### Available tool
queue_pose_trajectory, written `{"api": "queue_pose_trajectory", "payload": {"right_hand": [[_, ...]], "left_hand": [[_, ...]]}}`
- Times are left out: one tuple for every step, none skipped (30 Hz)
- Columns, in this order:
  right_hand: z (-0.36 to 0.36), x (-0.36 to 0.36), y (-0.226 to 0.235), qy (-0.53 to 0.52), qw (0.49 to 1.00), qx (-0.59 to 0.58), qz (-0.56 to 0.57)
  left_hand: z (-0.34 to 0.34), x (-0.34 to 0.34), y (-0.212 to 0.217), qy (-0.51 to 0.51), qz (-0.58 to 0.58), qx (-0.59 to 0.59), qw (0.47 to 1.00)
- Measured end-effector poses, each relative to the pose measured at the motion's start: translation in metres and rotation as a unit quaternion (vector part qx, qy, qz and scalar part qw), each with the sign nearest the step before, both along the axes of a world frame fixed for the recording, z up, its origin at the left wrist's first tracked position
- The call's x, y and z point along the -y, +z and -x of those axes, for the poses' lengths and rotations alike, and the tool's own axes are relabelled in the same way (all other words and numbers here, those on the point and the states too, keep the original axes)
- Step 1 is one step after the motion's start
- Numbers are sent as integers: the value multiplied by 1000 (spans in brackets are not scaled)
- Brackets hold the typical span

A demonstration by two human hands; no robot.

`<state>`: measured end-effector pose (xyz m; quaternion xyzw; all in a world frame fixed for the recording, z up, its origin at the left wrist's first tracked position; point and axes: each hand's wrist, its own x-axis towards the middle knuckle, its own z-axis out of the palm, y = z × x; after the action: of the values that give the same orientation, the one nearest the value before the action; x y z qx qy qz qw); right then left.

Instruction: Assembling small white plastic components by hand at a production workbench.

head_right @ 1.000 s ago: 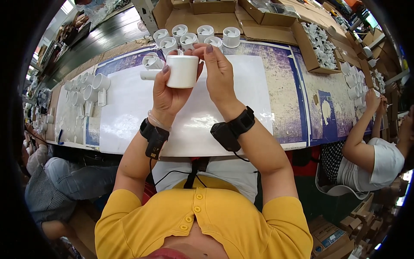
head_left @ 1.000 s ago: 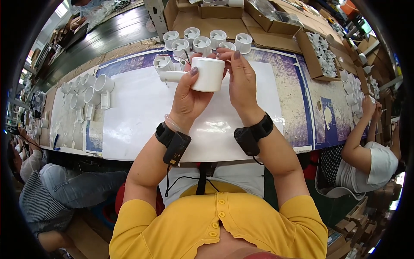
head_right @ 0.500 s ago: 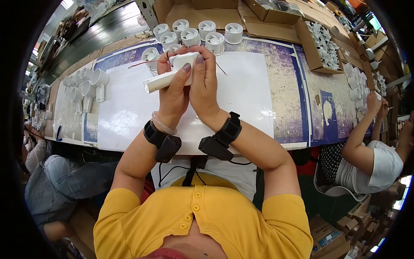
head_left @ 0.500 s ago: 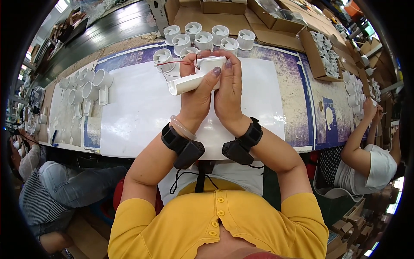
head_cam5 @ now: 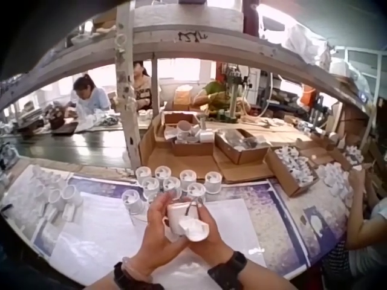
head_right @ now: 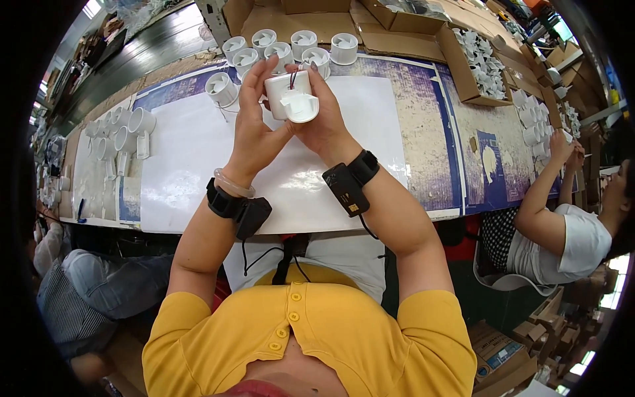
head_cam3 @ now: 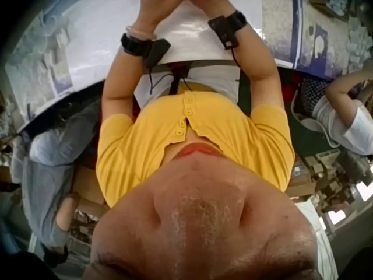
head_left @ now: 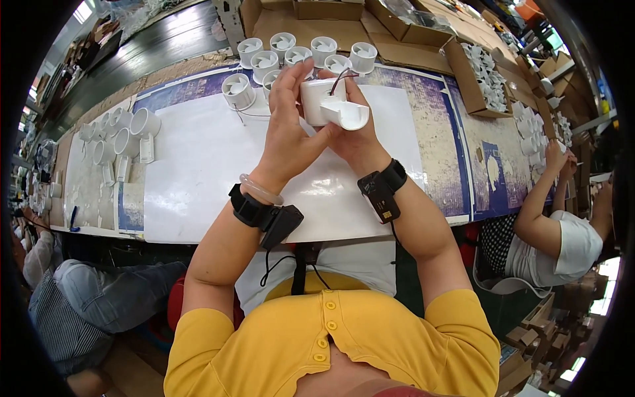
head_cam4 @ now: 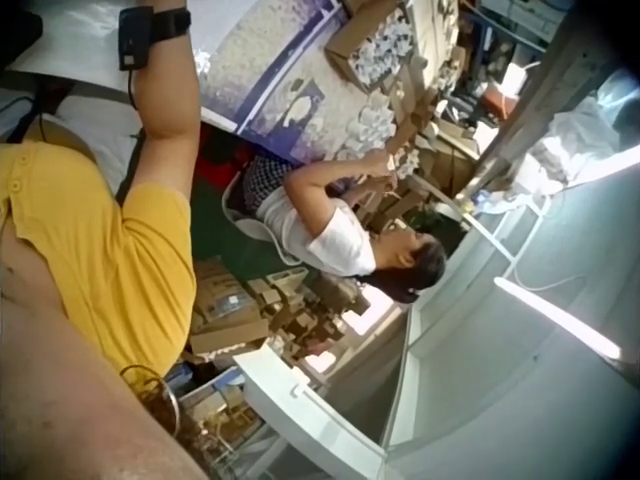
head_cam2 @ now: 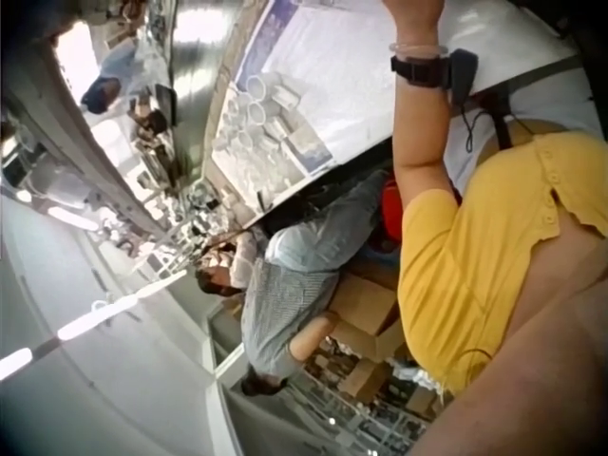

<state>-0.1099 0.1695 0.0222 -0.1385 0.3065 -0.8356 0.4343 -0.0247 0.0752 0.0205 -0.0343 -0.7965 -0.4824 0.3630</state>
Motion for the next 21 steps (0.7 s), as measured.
{"api": "queue_pose_trajectory", "payload": {"right_hand": [[1,0,0,17,1000,5,9],[5,-1,-2,17,1000,5,8],[10,-2,-4,36,999,5,26],[14,-3,-5,55,997,6,45],[17,-4,-7,73,995,6,64],[18,-5,-9,71,995,5,62],[20,-7,-10,90,990,37,104],[20,-8,-9,109,981,70,146],[20,-9,-8,128,969,101,187],[22,-9,-8,127,969,99,185],[24,-8,-10,120,969,97,192],[26,-7,-13,113,969,95,200],[27,-6,-14,109,968,94,208],[27,-5,-15,112,967,93,208],[29,-5,-16,69,982,51,171],[30,-5,-16,27,991,9,133],[31,-4,-15,-13,995,-33,97],[28,0,-16,-1,994,-31,103],[25,3,-16,-69,994,-60,56],[21,8,-17,-131,987,-88,11],[24,6,-21,-150,977,-153,-10]], "left_hand": [[0,2,0,4,19,4,1000],[0,3,1,9,38,7,999],[-1,3,3,9,37,7,999],[-2,3,8,-17,41,1,999],[-4,3,11,-44,45,-5,998],[-4,2,13,-71,49,-12,996],[-5,2,13,-73,48,-13,996],[-6,1,13,-97,5,-34,995],[-6,1,13,-120,-37,-54,991],[-6,1,13,-144,-80,-75,984],[-5,2,12,-145,-80,-77,983],[-3,3,11,-127,-118,-81,982],[-3,4,9,-105,-154,-84,979],[-3,5,8,-83,-190,-88,974],[-4,6,7,-79,-189,-89,975],[-3,7,6,-66,-203,-53,976],[-4,8,6,-51,-217,-17,975],[-8,11,7,-30,-228,19,973],[-12,11,9,-15,-223,18,975],[-17,9,14,-36,-255,80,963],[-20,6,19,-56,-290,141,945]]}}
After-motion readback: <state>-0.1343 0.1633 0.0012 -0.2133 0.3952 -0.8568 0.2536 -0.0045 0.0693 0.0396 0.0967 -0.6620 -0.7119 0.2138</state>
